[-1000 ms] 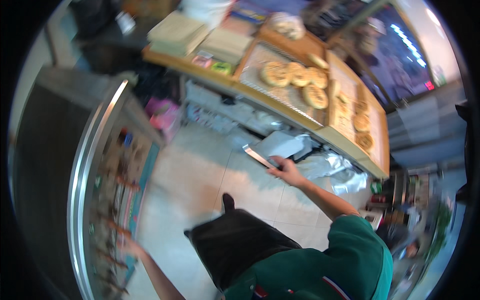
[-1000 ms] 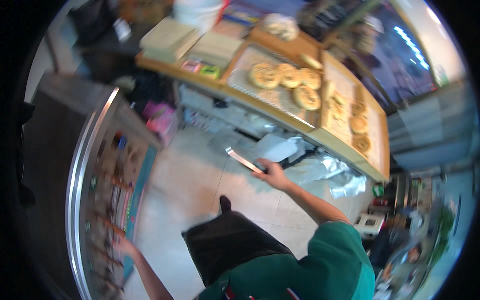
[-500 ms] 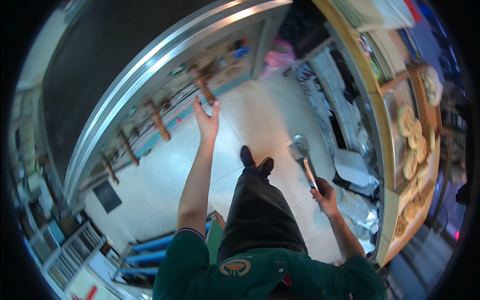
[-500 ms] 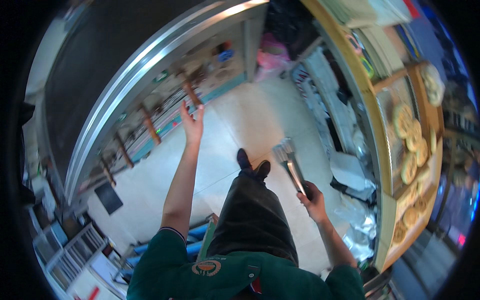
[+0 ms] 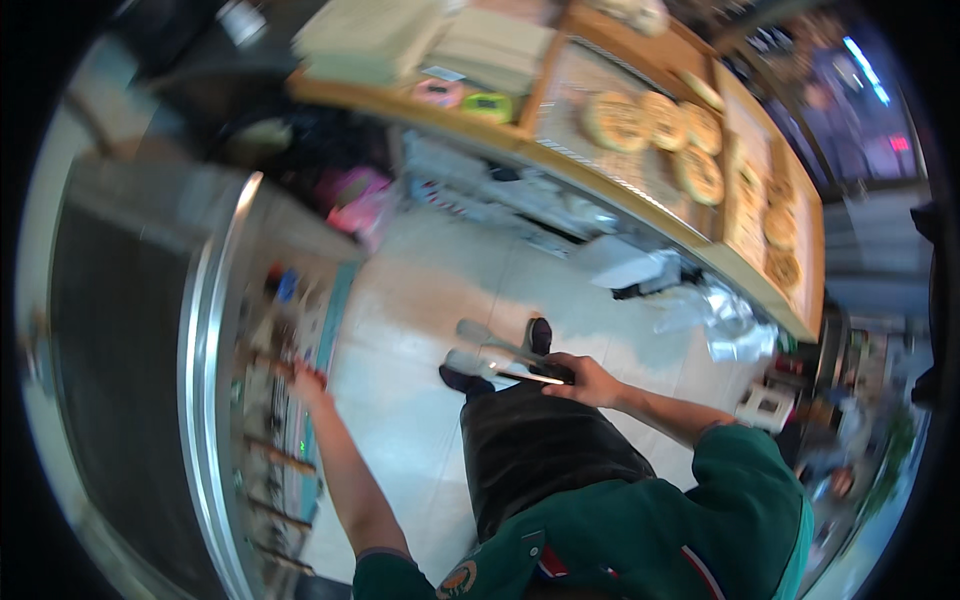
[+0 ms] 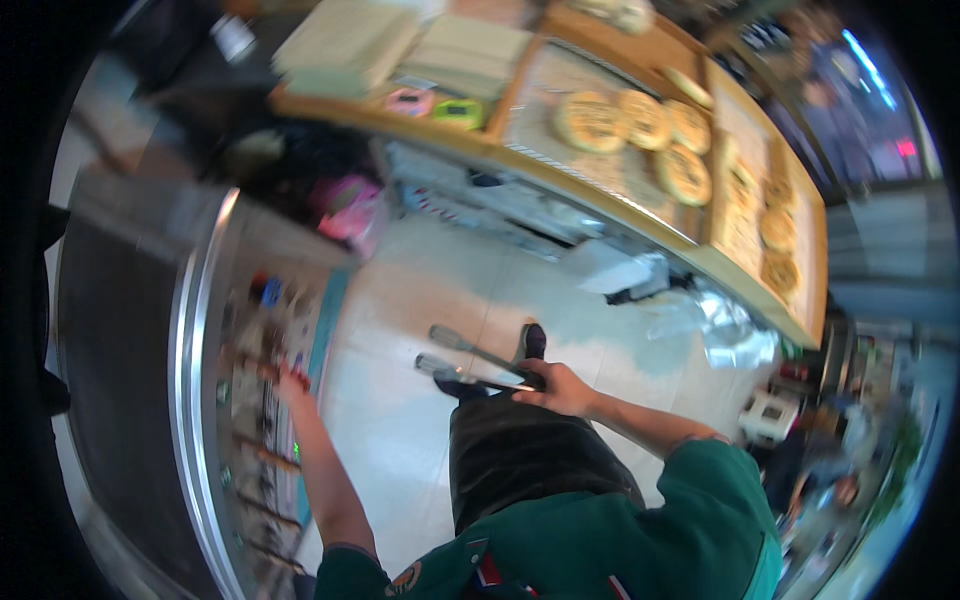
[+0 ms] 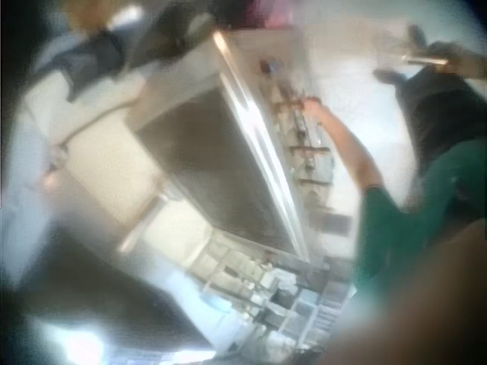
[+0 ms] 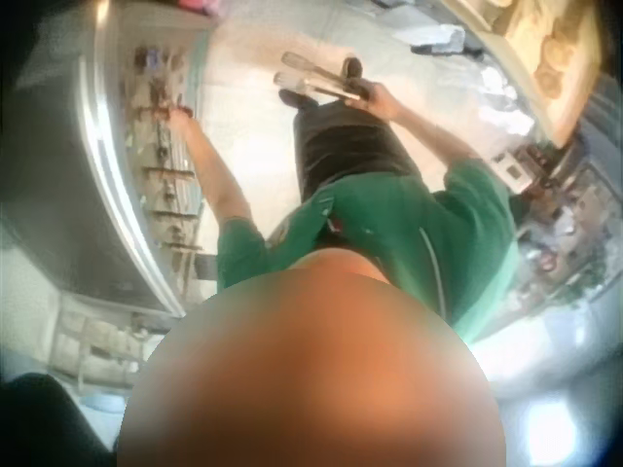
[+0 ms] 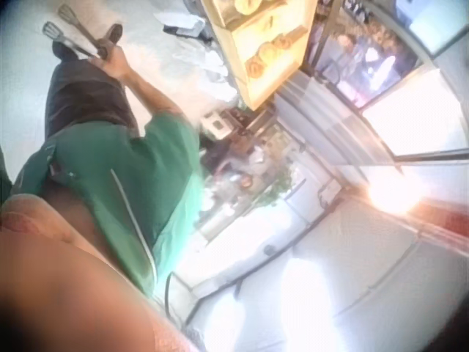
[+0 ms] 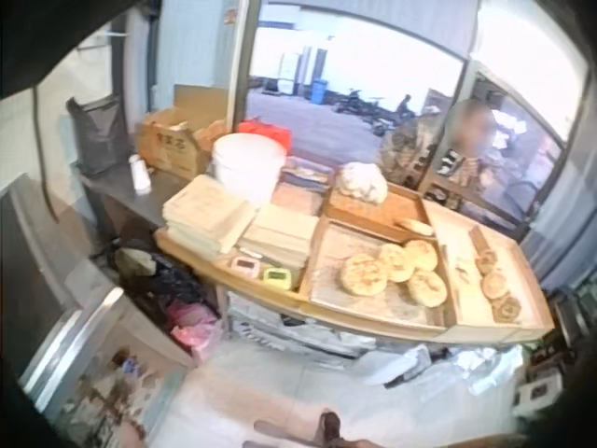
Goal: The person fills dough balls with a crumbly mixture, seals them, and places them on a tray. They then retrieve baked buns from an oven, arrange them on a cooling rack, and wrap each bun in paper.
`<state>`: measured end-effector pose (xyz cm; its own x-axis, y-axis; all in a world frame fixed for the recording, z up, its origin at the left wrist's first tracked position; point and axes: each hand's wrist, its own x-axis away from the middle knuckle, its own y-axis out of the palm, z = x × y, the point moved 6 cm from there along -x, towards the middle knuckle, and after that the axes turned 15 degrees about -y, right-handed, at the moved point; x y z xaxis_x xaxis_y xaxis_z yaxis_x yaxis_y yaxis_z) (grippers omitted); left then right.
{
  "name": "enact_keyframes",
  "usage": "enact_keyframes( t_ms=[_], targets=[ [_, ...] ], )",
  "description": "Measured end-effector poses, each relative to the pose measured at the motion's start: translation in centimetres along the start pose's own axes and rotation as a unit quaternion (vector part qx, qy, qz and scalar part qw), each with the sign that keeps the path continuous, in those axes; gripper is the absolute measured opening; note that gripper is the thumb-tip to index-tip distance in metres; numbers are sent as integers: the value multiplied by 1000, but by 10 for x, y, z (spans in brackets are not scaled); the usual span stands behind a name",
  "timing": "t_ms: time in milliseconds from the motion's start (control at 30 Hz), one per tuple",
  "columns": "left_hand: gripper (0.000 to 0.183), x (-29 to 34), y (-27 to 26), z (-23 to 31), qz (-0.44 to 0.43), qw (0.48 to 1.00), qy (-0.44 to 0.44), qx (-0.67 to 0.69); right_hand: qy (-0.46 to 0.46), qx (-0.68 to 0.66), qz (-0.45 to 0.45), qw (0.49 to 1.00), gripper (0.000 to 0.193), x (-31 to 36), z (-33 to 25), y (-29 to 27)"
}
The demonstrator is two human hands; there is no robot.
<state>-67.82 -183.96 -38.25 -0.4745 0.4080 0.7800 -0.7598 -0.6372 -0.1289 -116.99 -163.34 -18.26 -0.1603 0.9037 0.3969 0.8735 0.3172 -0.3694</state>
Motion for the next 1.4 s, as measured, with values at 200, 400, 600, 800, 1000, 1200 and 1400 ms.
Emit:
enact_keyframes(
  t_ms=[200,400,600,800,1000,1200,1400],
  targets=[
    [34,-38,-17,2,-22,996,-64,-54,-23,-3,45,999,65,53,14,-58],
    [82,-6,-19,54,154,891,39,-424,-47,-60,174,982,62,116,35,-144],
    [64,150,56,46,123,759,239,-593,-117,24,377,918,56,183,55,-315],
    [63,313,280,-7,-39,721,478,-500,3,330,472,818,57,260,122,-512],
    [68,393,450,15,4,700,552,-453,22,574,334,747,42,270,148,-597],
    [75,390,494,11,119,771,443,-442,4,610,334,719,31,245,176,-640],
    [79,378,485,2,265,840,260,-396,9,512,377,772,29,214,209,-659]
  ],
)
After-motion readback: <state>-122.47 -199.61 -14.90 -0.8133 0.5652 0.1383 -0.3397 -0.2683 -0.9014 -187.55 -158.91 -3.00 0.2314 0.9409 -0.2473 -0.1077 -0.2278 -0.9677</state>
